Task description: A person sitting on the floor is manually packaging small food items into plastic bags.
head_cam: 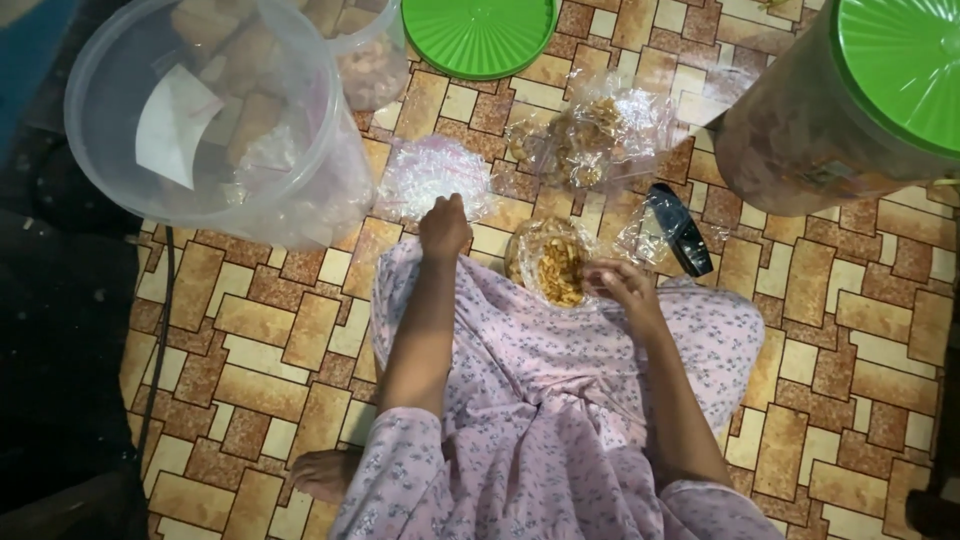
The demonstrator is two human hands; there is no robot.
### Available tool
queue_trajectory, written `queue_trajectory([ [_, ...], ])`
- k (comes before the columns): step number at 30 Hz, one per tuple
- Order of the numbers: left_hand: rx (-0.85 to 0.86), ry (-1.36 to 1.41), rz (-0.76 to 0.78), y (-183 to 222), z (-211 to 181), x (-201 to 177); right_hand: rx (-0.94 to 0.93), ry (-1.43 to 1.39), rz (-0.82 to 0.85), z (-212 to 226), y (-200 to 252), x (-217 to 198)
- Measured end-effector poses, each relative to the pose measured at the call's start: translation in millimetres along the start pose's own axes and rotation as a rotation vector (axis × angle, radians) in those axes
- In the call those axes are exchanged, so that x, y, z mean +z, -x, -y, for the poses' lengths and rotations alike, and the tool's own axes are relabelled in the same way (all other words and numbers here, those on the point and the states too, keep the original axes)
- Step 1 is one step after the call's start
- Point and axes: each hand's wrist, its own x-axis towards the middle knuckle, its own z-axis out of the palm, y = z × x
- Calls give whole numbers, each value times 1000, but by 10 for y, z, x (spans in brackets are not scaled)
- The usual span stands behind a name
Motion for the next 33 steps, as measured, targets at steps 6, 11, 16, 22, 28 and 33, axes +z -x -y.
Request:
queue_trajectory([
  [6, -33, 54, -250, 353, -378, -631, -241, -414, 160, -743, -577, -206],
  [11, -76, 88, -176, 144, -223, -410, -214, -467, 203, -904, -704, -271],
  [16, -54, 80, -284, 50, -138, -258, -220, -465, 227, -983, -778, -280],
  [22, -256, 144, -443, -120, 134, -297, -220, -483, 210, -913, -716, -244],
  [28, -458, 262, -308, -395, 554, -139, -207, -506, 229, -936, -738, -252],
  [33, -617, 693, -376, -530, 682, 36, -204, -511, 229, -936, -750, -246],
])
